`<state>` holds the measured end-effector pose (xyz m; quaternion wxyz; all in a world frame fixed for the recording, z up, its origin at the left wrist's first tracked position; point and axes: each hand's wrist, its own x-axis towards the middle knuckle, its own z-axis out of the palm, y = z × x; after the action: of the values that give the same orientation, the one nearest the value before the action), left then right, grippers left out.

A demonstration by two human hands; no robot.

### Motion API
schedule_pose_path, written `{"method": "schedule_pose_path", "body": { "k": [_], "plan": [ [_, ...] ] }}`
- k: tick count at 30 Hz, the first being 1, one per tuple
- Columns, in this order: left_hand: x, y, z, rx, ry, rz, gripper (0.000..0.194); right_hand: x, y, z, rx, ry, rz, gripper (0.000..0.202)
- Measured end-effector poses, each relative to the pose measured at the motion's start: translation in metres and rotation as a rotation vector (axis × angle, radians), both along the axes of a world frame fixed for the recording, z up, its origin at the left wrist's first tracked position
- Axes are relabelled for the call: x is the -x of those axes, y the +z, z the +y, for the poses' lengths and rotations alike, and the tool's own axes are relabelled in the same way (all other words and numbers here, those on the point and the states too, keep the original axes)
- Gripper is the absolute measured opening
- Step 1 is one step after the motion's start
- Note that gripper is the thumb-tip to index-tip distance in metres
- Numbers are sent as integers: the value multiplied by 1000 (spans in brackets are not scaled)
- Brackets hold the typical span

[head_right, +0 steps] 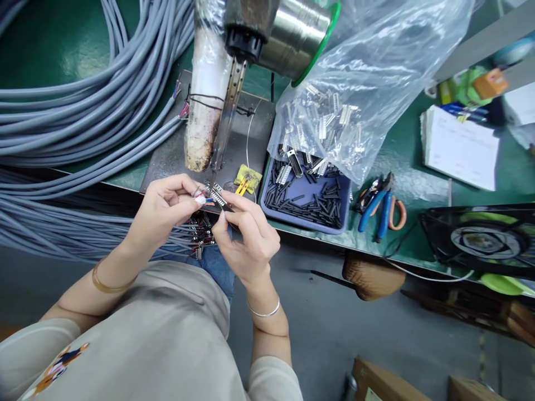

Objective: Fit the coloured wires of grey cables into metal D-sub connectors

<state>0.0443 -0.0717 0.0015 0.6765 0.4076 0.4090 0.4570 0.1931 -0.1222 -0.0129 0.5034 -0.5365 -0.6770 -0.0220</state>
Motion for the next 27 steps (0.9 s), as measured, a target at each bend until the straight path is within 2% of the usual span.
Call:
{"method": "schedule_pose_path", "body": {
  "k": [10,21,24,27],
  "plan": [
    [0,1,1,-117,20,71,9,2,4,3,-32,8,27,21],
    [2,-1,2,-43,-46,44,12,-2,-2,-2,-47,5,-53,21],
    [3,1,0,-48,-71,62,12,0,-2,-4,-27,2,32,21],
    [5,1,-3,-58,-67,81,13,1,-2,-6,96,14,210,16]
  ]
}}
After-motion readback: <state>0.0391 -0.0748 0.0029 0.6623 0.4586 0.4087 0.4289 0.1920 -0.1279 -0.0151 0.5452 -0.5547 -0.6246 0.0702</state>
